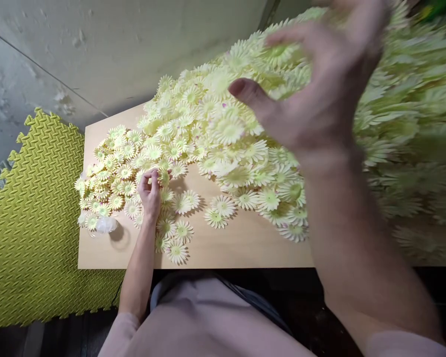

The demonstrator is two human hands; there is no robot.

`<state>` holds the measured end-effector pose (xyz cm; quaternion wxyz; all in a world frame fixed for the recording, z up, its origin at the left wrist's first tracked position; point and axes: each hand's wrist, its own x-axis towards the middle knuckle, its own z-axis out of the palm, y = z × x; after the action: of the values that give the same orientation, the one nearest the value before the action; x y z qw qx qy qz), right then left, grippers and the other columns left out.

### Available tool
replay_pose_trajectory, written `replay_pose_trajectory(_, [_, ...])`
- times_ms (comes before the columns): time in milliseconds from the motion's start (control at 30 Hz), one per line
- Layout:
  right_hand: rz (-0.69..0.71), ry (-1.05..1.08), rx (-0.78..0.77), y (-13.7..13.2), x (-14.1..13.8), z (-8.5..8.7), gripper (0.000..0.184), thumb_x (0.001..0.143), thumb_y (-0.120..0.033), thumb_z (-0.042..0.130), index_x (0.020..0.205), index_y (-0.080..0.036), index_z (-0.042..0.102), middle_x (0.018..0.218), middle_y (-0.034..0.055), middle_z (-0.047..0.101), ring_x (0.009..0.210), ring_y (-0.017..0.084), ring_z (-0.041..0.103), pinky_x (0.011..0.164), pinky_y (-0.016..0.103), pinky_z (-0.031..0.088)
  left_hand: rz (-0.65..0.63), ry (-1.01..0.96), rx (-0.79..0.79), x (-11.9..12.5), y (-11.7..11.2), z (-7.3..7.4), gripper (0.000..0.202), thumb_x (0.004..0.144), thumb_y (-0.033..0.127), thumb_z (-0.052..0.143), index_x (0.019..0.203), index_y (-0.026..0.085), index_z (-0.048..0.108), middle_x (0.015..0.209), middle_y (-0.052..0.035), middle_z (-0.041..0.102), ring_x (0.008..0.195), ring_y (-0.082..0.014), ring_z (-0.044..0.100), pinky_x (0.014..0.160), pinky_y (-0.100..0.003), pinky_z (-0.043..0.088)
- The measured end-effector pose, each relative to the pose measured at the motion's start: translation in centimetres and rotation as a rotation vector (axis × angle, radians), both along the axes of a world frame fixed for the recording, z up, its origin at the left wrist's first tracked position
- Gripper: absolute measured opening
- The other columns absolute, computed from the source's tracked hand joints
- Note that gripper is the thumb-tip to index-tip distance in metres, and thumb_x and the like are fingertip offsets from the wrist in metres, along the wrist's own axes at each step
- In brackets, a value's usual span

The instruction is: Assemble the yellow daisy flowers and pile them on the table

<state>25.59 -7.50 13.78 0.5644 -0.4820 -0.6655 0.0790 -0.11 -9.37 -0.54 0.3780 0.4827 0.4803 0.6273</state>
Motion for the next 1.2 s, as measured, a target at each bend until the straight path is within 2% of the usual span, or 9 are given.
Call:
replay_pose_trajectory(33, [-0.083,-0.033,0.052,-0.5,-1.4,-0.7,0.04,0.085,-0.052,0.06,0.093,-0.014,0.071,0.108,0.013,0.066,0.117,0.032,0.057,0.104,0.049,0.04,-0.009,0.006,-0.002,0.0,-0.1,0.0,0.025,0.086,0.045,0.061,0.083,0.02,0.062,0.092,-0.0026,0.065,0.091,-0.0126,0.065,0.081,-0.026,0.052])
replay_pose_trajectory(67, [0.006,-0.025,0.053,-1.1,-2.9,-1.6,0.034,0.09,-0.044,0.057,0.078,-0.015,0.07,0.079,0.0086,0.069,0.081,0.021,0.067,0.077,0.04,0.053,-0.019,0.019,0.0,0.0,-0.1,0.1,0.024,0.086,0.044,0.061,0.084,0.02,0.062,0.094,-0.0031,0.066,0.094,-0.013,0.065,0.083,-0.027,0.052])
replay_pose_trajectory(100, [0.181,0.0,-0.018,-1.7,-4.3,-2.8,0.032,0.091,-0.041,0.058,0.073,-0.016,0.069,0.066,0.0053,0.068,0.063,0.015,0.064,0.059,0.033,0.052,-0.031,0.038,0.007,0.0,-0.3,0.2,0.023,0.087,0.042,0.061,0.084,0.02,0.062,0.097,-0.0035,0.066,0.097,-0.0132,0.065,0.086,-0.028,0.052])
replay_pose_trajectory(167, [0.432,0.04,-0.142,-2.5,-7.0,-5.6,0.03,0.086,-0.042,0.065,0.068,-0.018,0.068,0.06,0.0029,0.067,0.054,0.012,0.06,0.048,0.028,0.047,-0.063,0.082,0.033,0.1,-0.5,0.5,0.02,0.088,0.04,0.061,0.082,0.02,0.062,0.102,-0.0044,0.066,0.101,-0.0136,0.064,0.09,-0.029,0.051])
replay_pose_trajectory(300, [0.505,0.165,-0.339,-2.8,-9.8,-10.5,0.033,0.076,-0.049,0.073,0.068,-0.017,0.067,0.062,0.0029,0.067,0.054,0.012,0.056,0.05,0.029,0.047,-0.161,0.129,0.066,0.2,-0.8,0.9,0.021,0.087,0.038,0.062,0.077,0.019,0.061,0.106,-0.0058,0.065,0.104,-0.0155,0.062,0.089,-0.032,0.051])
replay_pose_trajectory(400, [0.487,0.266,-0.438,-2.5,-9.9,-12.2,0.034,0.073,-0.05,0.075,0.069,-0.017,0.068,0.063,0.0023,0.064,0.053,0.011,0.052,0.05,0.028,0.045,-0.227,0.129,0.05,0.3,-0.9,0.8,0.023,0.086,0.038,0.063,0.075,0.019,0.061,0.109,-0.0066,0.064,0.104,-0.0164,0.062,0.086,-0.032,0.051])
replay_pose_trajectory(700, [0.596,0.58,-0.681,-2.7,-9.0,-13.2,0.029,0.076,-0.046,0.074,0.089,-0.02,0.076,0.088,0.0072,0.075,0.076,0.019,0.071,0.069,0.036,0.062,-0.207,0.073,0.015,0.2,-0.7,0.8,0.028,0.085,0.039,0.065,0.067,0.018,0.058,0.109,-0.0061,0.065,0.103,-0.0165,0.062,0.09,-0.035,0.048])
replay_pose_trajectory(1067, [0.586,0.695,-0.669,-3.0,-9.4,-13.5,0.03,0.071,-0.05,0.077,0.079,-0.021,0.073,0.072,0.0043,0.072,0.065,0.017,0.068,0.061,0.032,0.061,-0.214,0.068,-0.027,0.2,-0.6,0.8,0.028,0.083,0.037,0.067,0.066,0.018,0.057,0.11,-0.0049,0.066,0.1,-0.0151,0.062,0.082,-0.03,0.048])
replay_pose_trajectory(1200, [0.609,0.722,-0.66,-2.9,-9.2,-13.3,0.032,0.067,-0.051,0.08,0.077,-0.02,0.074,0.069,0.0027,0.07,0.062,0.014,0.066,0.061,0.029,0.06,-0.232,0.001,-0.052,0.2,-0.6,0.8,0.031,0.082,0.038,0.068,0.064,0.017,0.056,0.107,-0.0045,0.067,0.087,-0.0121,0.062,0.073,-0.025,0.047])
